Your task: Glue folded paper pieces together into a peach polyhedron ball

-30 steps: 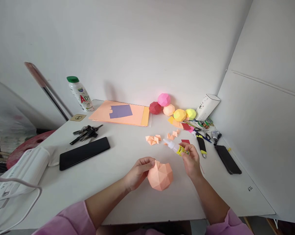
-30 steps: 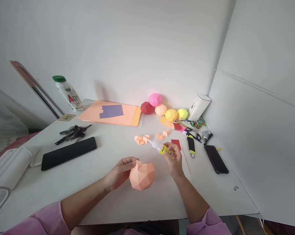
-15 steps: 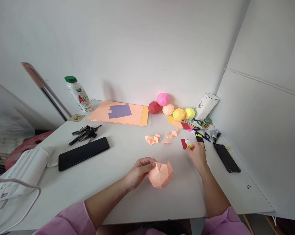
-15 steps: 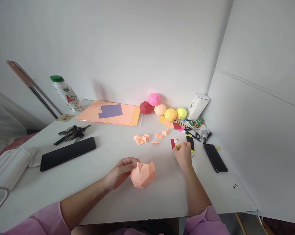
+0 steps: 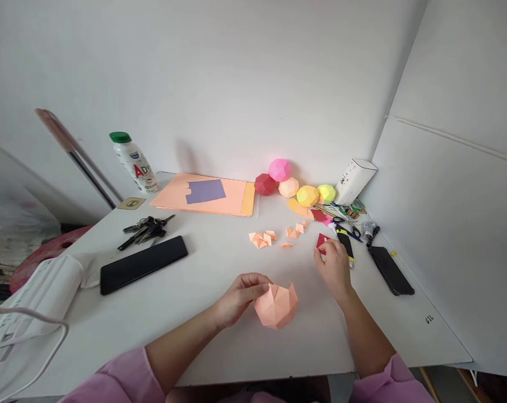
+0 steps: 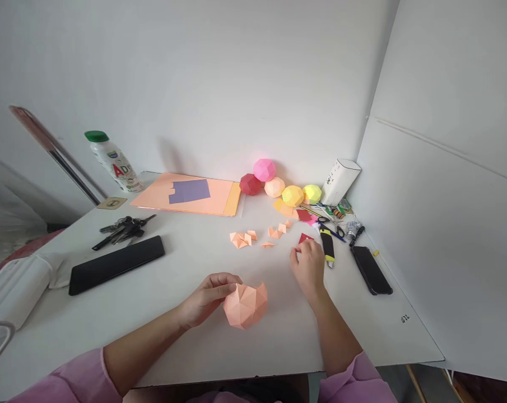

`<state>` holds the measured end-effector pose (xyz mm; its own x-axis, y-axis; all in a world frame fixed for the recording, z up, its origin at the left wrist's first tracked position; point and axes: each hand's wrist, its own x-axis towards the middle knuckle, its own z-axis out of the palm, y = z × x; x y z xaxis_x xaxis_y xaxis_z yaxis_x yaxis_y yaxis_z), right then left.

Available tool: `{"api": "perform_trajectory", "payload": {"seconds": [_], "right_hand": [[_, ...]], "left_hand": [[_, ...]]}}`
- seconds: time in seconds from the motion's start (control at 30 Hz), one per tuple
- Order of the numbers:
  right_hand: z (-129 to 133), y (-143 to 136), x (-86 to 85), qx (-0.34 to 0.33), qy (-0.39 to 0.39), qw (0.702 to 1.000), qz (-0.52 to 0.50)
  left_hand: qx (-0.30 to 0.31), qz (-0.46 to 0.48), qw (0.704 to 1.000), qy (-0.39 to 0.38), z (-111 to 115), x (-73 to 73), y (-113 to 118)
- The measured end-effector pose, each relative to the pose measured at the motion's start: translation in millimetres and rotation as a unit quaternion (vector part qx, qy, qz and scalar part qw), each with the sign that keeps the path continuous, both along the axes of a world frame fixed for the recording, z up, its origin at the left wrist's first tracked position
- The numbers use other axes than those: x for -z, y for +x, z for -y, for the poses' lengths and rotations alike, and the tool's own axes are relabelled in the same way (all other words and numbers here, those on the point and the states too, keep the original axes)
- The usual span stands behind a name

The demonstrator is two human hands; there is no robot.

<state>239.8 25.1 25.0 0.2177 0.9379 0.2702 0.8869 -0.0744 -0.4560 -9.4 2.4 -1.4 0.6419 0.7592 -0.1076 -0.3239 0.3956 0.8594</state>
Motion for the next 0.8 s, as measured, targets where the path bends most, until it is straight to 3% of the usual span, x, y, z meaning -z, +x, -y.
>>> {"api": "perform_trajectory", "payload": {"seconds": [0.1,0.17,0.2,0.3,0.47,0.67,0.8], "right_hand": [[15,-22,-3.7,-0.125,-0.017,0.989,-0.078],[27,-36,-4.4,-0.282,-0.130,0.907,-0.283],[33,-41,-4.4,-0.309,-0.190,0.865,-0.347],[40,-49,-4.3,-0.305,-0.290,0.787,-0.451],[35,-45,-5.8,-0.260,-0.346,0.729,-0.530],[33,-44,-0.3,-0.250,-0.409,0.657,-0.582],[32,-43,5.2,-0.243,-0.410,0.637,-0.605]], "left_hand": [[0.013,-0.002,1.000,0.021,0,0.2,0],[0.017,-0.005,0.999,0.035,0,0.9,0],[0.018,-0.007,0.999,0.042,0,1.5,-1],[0.022,-0.014,0.998,0.061,0,3.4,-2],[0.024,-0.024,0.996,0.086,2,2.9,-3],[0.026,-0.025,0.994,0.101,2,3.2,-2],[0.018,-0.024,0.994,0.109,2,3.8,-2]]}}
